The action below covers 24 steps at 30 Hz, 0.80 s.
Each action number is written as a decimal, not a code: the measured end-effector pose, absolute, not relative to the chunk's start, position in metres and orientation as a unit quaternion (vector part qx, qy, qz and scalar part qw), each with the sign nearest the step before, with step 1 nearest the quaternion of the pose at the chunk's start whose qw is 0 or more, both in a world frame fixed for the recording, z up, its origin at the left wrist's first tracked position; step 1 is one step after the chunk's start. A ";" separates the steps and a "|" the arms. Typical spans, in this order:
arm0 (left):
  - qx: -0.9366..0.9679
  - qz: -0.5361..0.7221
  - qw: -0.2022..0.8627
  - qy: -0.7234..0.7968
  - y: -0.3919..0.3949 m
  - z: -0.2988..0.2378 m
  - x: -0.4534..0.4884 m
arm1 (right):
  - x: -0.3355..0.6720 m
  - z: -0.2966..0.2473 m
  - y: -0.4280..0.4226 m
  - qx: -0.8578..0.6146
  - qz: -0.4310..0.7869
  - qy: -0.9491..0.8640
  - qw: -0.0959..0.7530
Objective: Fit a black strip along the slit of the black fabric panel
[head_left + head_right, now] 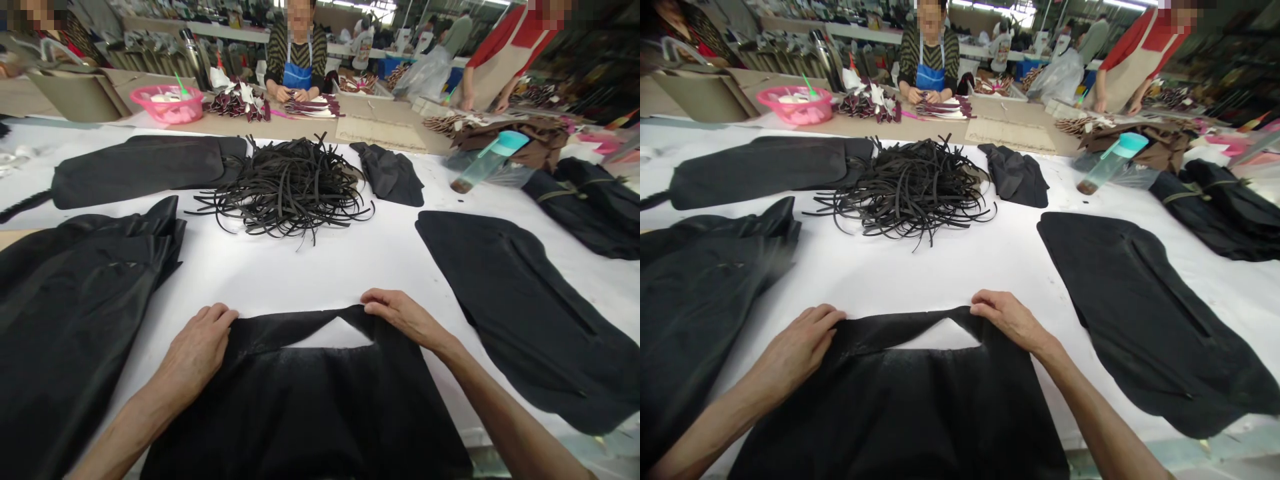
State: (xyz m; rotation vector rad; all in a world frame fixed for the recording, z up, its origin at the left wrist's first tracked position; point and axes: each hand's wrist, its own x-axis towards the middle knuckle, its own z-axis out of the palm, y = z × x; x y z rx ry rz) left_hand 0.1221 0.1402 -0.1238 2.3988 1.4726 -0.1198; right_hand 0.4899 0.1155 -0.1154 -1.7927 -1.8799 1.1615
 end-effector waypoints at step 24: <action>0.779 -0.078 -0.009 0.622 0.139 -0.119 0.109 | 0.483 -0.144 0.086 -0.718 0.100 -0.670 0.158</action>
